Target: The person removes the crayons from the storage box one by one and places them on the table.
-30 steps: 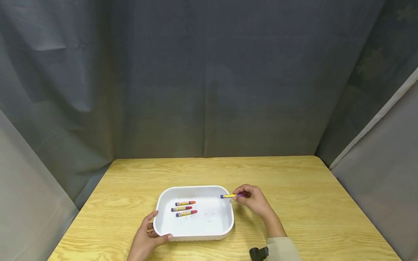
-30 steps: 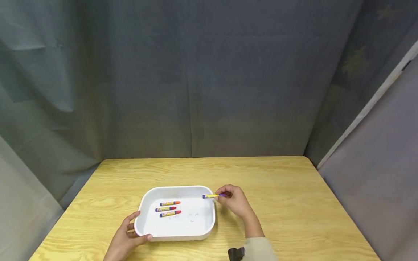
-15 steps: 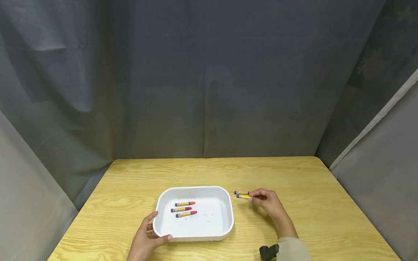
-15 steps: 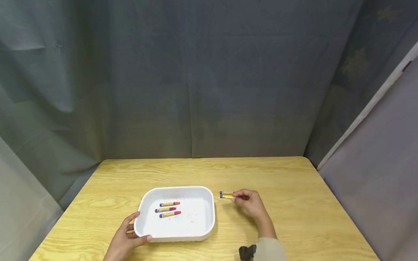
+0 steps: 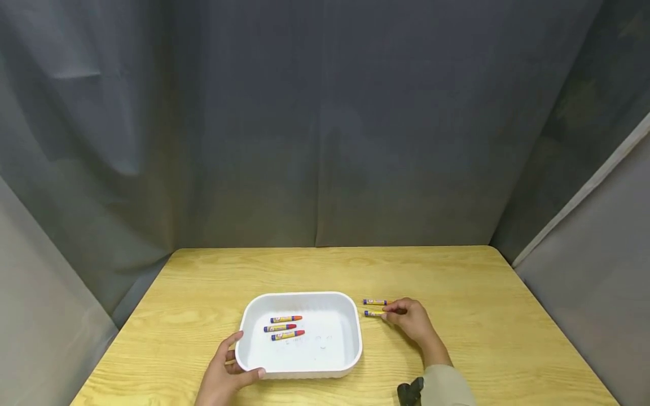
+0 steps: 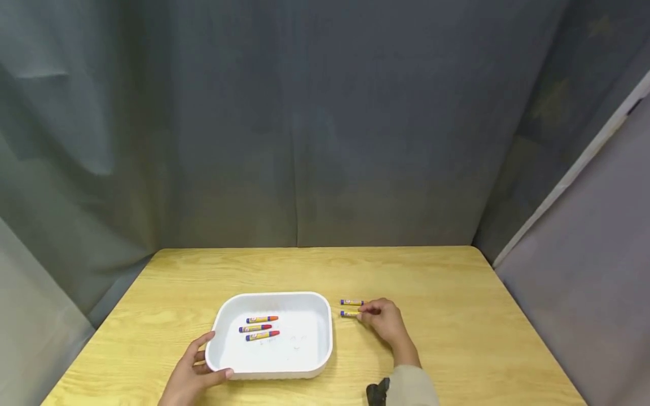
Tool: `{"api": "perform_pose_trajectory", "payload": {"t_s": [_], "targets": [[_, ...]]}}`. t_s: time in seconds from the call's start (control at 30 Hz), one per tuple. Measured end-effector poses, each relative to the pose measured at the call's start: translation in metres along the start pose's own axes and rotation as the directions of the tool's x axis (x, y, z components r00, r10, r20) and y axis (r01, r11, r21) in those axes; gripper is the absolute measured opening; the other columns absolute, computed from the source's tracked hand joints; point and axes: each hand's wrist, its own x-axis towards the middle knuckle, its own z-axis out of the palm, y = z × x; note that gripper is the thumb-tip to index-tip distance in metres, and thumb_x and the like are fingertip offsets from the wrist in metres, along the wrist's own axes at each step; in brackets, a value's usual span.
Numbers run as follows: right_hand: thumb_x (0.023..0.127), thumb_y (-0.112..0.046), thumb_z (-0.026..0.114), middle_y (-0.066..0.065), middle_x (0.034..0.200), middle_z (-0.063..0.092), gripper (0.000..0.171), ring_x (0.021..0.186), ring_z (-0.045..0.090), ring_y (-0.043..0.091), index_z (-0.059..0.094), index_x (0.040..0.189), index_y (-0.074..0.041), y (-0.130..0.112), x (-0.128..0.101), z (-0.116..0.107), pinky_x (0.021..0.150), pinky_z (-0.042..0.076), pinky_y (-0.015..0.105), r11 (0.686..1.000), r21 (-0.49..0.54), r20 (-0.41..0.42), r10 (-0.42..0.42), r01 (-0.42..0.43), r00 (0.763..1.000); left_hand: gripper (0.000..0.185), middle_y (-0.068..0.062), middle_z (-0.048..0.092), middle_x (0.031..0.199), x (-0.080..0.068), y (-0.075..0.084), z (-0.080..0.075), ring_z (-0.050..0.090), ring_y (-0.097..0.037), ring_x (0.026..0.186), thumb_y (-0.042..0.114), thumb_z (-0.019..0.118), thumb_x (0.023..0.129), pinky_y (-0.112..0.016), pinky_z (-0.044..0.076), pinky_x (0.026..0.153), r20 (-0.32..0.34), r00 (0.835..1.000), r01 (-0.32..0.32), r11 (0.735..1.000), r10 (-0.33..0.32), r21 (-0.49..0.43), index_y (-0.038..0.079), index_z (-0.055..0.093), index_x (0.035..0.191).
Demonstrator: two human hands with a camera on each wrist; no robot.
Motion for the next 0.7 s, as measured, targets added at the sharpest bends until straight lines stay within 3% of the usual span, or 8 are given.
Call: {"api": "perform_pose_trajectory", "payload": {"t_s": [0.43, 0.7], "targets": [[0.076, -0.003, 0.076, 0.008, 0.090, 0.054, 0.007, 0.079, 0.049, 0.020, 0.073, 0.082, -0.005, -0.0019, 0.0035, 0.0026, 0.065, 0.042, 0.029, 0.993, -0.119, -0.038, -0.019, 0.014, 0.999, 0.099, -0.020, 0.050, 0.108, 0.0015, 0.0021, 0.0008, 0.060, -0.021, 0.082, 0.015, 0.089, 0.058, -0.035, 0.051, 0.069, -0.017, 1.000, -0.002, 1.000, 0.002, 0.013, 0.009, 0.034, 0.140], [0.075, -0.001, 0.076, 0.009, 0.090, 0.052, 0.008, 0.081, 0.051, 0.021, 0.073, 0.083, -0.003, -0.0020, -0.0002, 0.0034, 0.065, 0.044, 0.026, 0.995, -0.098, -0.030, -0.025, 0.022, 0.999, 0.101, -0.022, 0.049, 0.110, -0.0007, 0.0006, 0.0009, 0.061, -0.022, 0.085, 0.015, 0.089, 0.057, -0.036, 0.051, 0.070, -0.009, 1.000, 0.007, 1.000, -0.007, -0.011, 0.008, 0.033, 0.140]]}}
